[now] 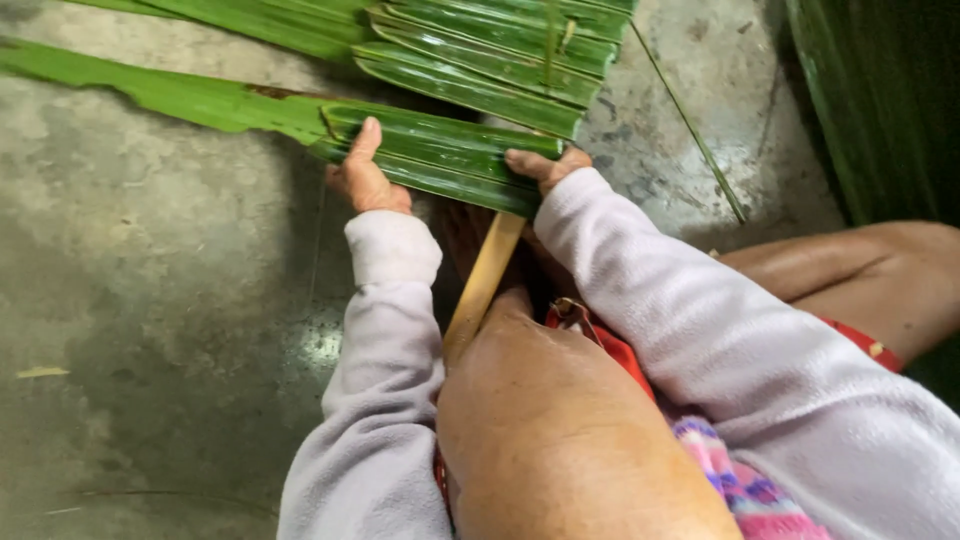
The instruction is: The person folds palm leaves over a wooden rod and secures them in place with thin leaf strips to create a thatch panel.
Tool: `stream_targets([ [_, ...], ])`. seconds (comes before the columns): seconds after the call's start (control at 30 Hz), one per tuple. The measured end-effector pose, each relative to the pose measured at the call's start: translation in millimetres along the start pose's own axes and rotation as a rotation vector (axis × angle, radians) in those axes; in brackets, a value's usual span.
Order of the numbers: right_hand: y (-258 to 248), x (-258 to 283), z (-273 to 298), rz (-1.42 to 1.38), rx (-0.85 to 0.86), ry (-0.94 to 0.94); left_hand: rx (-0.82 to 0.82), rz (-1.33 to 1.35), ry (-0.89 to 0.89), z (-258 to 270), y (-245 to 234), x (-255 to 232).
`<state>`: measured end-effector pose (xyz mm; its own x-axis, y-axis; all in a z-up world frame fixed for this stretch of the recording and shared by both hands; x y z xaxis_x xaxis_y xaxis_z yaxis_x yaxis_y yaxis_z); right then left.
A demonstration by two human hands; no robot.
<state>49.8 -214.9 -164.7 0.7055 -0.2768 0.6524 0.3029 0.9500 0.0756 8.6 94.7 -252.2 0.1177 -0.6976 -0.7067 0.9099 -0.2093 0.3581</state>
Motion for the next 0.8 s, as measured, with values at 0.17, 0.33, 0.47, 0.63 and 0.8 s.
stream_targets([
  [0.17,-23.8,-18.9,-42.9,0.1,0.014,-0.023,-0.039,0.001,-0.011,4.0,-22.0,4.2],
  [0.33,-11.9,1.8,-12.4,0.105,0.022,-0.036,-0.1,-0.001,-0.06,32.2,-10.5,1.2],
  [0.47,-20.7,-11.8,-58.9,0.242,0.028,-0.055,-0.151,0.016,-0.075,43.0,-23.0,2.0],
  [0.63,-27.9,-0.3,-72.2,0.291,-0.003,-0.119,-0.166,0.047,-0.096,55.3,-1.0,-2.3],
  [0.8,3.3,40.1,-34.6,-0.034,0.062,-0.114,-0.122,0.052,-0.004,43.7,20.0,-1.0],
])
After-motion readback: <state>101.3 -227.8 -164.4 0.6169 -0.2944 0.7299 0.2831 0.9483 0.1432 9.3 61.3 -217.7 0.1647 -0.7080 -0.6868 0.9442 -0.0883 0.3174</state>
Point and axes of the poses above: each hand's wrist, its own z-axis away from the middle knuckle, its own y-axis out of the palm, x = y × z, the point moved 9 cm from there along -z, towards the middle knuckle, and after that the axes turned 6 degrees about x, right-handed, at the moved point
